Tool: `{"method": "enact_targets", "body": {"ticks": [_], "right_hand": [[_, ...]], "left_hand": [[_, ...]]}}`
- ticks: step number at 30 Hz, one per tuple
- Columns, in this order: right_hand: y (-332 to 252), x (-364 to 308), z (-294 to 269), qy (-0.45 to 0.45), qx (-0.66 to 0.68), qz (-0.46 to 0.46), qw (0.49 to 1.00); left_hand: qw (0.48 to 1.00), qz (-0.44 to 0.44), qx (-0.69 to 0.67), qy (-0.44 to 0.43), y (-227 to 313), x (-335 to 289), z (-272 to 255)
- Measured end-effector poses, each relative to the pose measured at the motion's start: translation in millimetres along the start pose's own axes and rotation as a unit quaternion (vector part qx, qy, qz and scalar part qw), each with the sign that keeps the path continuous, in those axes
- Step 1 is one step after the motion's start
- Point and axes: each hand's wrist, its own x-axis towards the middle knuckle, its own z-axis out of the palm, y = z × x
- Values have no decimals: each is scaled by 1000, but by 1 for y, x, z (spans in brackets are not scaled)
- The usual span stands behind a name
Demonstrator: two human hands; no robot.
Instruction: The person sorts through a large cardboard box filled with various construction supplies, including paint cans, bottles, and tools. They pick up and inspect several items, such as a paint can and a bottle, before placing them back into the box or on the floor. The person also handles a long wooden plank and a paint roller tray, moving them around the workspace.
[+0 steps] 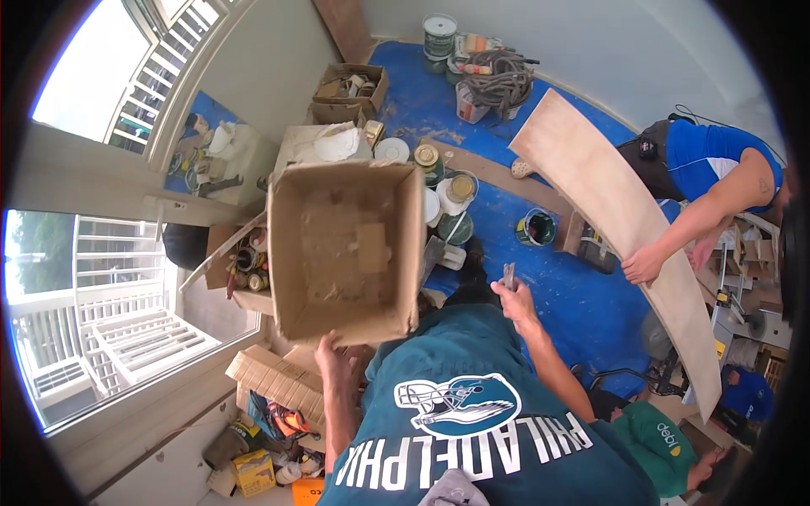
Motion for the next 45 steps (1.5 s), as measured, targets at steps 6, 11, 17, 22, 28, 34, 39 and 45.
{"method": "enact_targets", "body": {"ticks": [6, 11, 17, 22, 28, 34, 39, 45], "right_hand": [[8, 0, 7, 11, -167, -96, 981], [-6, -2, 13, 45, -232, -168, 957], [-5, 9, 7, 4, -260, -149, 954], [22, 24, -8, 16, -238, -198, 951], [29, 18, -13, 4, -277, -177, 944], [55, 18, -20, 6, -271, -240, 932], [57, 7, -22, 35, -315, -200, 927], [49, 0, -22, 53, -320, -157, 933]], "left_hand": [[998, 17, -42, 50, 12, -1, -49], [989, 45, -104, 96, 18, -1, -71], [970, 91, -169, 147, 28, -23, -70], [946, 116, -257, 162, 37, -37, -77], [925, 108, -335, 144, 51, -45, -98], [890, 24, -455, 3, 73, -55, -97], [861, -3, -508, -13, 69, -62, -104], [909, 45, -412, 38, 55, -64, -105]]}}
